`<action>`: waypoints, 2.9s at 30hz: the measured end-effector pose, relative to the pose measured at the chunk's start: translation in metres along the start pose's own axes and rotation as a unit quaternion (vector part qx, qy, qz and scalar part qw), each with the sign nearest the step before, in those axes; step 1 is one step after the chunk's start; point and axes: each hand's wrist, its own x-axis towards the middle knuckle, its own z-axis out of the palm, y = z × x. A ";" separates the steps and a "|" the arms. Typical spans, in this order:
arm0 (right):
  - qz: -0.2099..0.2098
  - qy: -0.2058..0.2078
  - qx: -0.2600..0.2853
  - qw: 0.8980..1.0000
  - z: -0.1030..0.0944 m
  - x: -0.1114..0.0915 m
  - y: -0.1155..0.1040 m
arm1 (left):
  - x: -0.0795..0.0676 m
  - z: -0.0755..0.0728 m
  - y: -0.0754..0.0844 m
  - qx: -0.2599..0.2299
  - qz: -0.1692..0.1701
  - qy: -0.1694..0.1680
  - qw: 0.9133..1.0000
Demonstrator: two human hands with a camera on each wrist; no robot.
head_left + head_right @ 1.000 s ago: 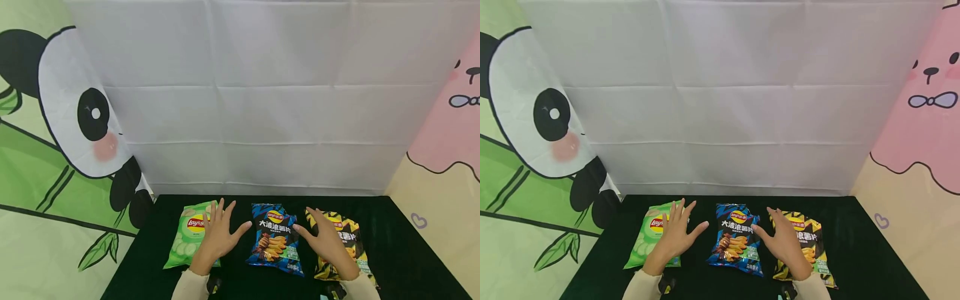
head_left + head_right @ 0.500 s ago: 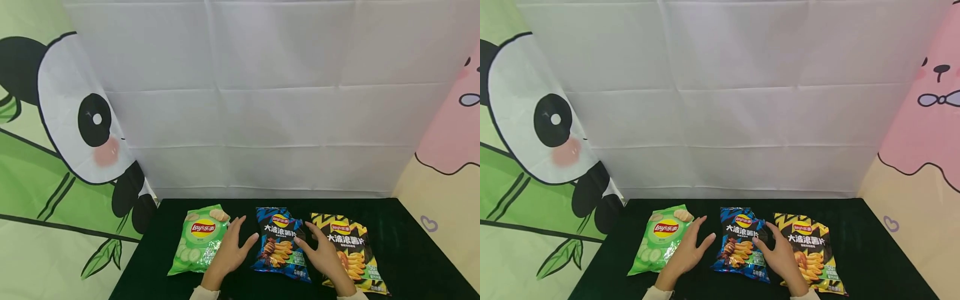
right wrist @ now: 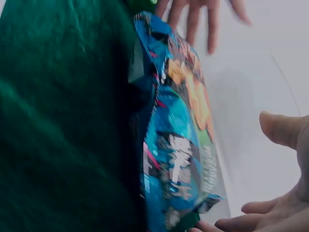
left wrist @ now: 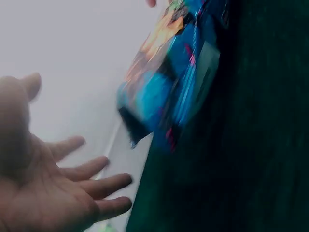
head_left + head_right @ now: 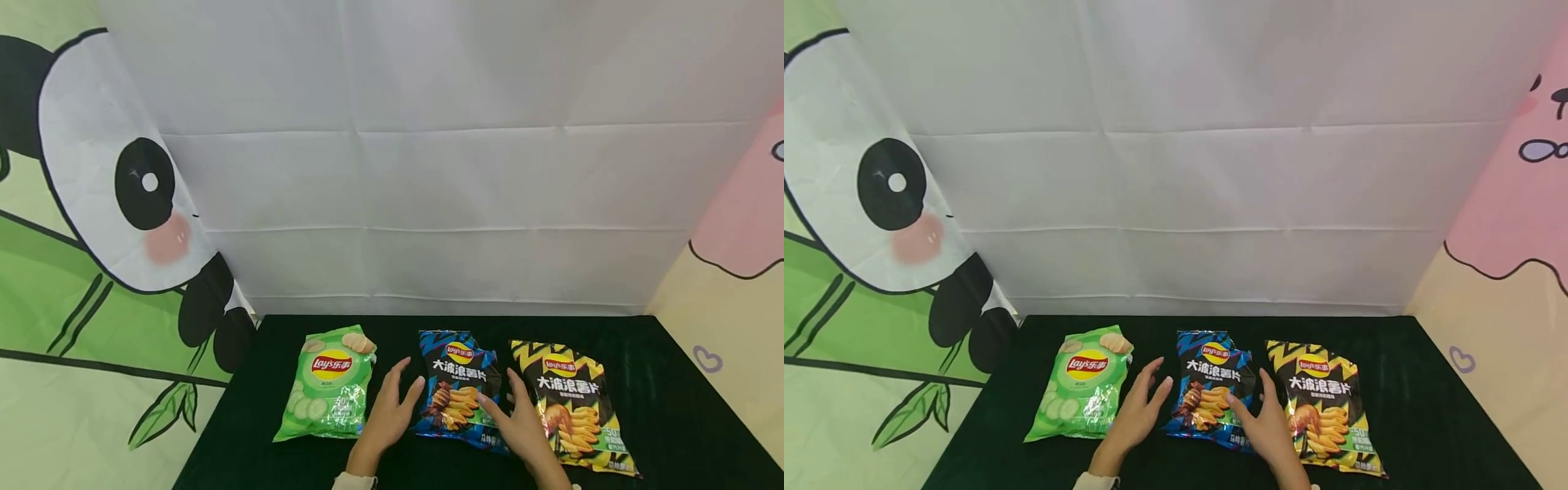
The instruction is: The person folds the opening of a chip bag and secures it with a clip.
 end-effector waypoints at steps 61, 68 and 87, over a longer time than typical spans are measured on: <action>0.074 -0.017 0.287 0.955 0.016 -0.018 -0.005 | -0.008 0.002 -0.008 -0.179 -0.111 -0.064 0.975; 0.075 -0.014 0.286 0.955 0.019 -0.018 -0.002 | -0.010 0.005 -0.014 -0.152 -0.103 -0.068 0.981; 0.035 0.040 0.257 0.965 0.016 -0.020 -0.016 | -0.014 -0.006 0.004 -0.181 -0.076 -0.119 0.973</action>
